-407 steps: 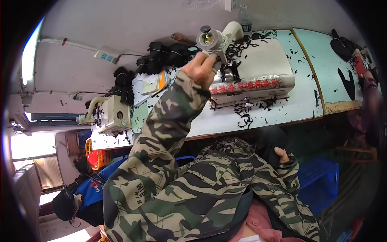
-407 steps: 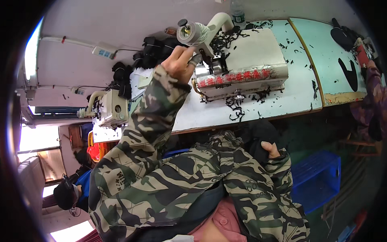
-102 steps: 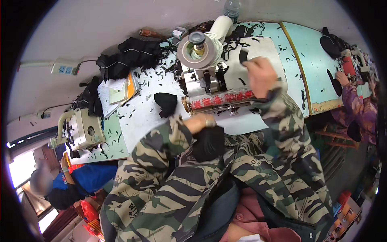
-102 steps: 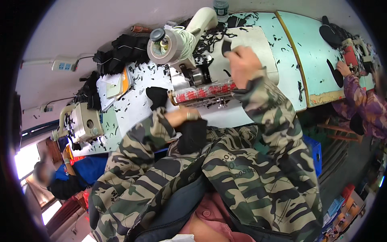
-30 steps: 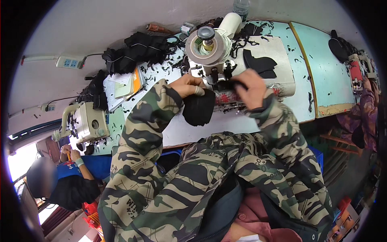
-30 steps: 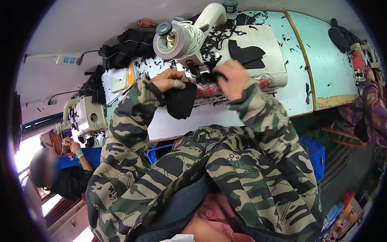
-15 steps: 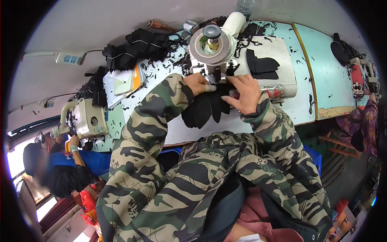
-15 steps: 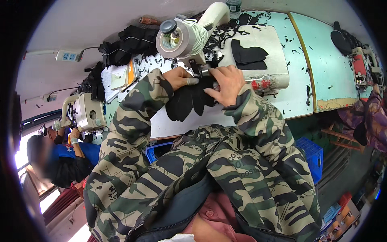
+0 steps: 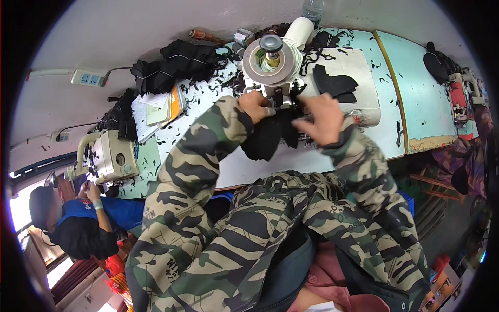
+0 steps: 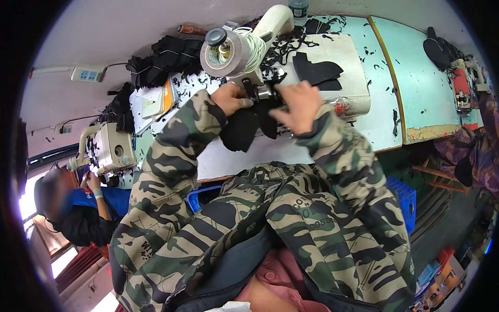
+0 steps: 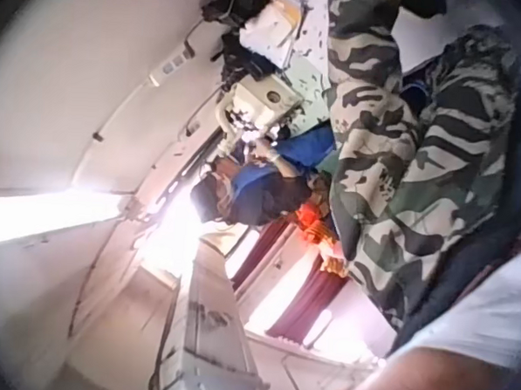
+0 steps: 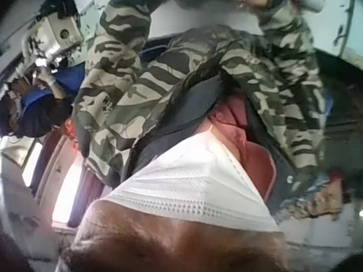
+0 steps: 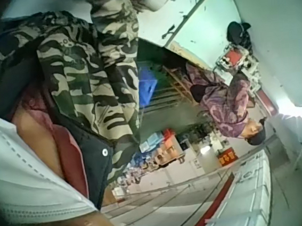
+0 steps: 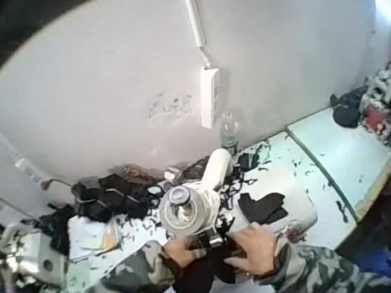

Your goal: Process small pieces of black material using an industrial skiving machine.

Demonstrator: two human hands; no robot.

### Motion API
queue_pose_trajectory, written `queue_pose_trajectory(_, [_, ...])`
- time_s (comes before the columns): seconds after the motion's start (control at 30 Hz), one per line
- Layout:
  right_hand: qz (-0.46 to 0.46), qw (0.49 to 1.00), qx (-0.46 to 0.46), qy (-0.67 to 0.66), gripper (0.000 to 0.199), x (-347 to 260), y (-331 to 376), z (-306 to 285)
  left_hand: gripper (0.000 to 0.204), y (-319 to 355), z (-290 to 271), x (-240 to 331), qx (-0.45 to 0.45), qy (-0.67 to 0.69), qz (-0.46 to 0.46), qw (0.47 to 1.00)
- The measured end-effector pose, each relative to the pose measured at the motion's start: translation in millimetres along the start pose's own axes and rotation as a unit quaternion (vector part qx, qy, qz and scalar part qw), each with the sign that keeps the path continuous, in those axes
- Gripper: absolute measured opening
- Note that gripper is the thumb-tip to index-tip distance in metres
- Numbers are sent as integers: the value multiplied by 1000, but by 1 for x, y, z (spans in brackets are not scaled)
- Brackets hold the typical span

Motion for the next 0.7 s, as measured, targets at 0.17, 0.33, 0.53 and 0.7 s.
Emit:
queue_pose_trajectory(0.17, [-19, 987, 123, -101, 28, 7, 3, 6, 20, 9, 14, -29, -198, 310, -80, 926])
queue_pose_trajectory(0.33, [9, 993, 62, 99, 23, 40, -10, -25, 38, 54, 103, -10, -316, 216, 12, 924])
queue_pose_trajectory(0.53, [172, 851, -122, -481, 20, -37, 43, 27, 17, 77, 73, -30, -237, 370, -18, 898])
queue_pose_trajectory(0.7, [332, 760, 34, -557, 14, -53, 29, 46, 20, 69, 51, -29, -49, 348, -44, 935])
Point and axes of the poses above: each hand's wrist, its own y-axis away from the middle knuckle, its own z-axis out of the palm, x = y × z, the point moved 2 cm from there along -y, towards the middle knuckle, and after that the axes turned 13 degrees about -z, right-handed, at the moved point
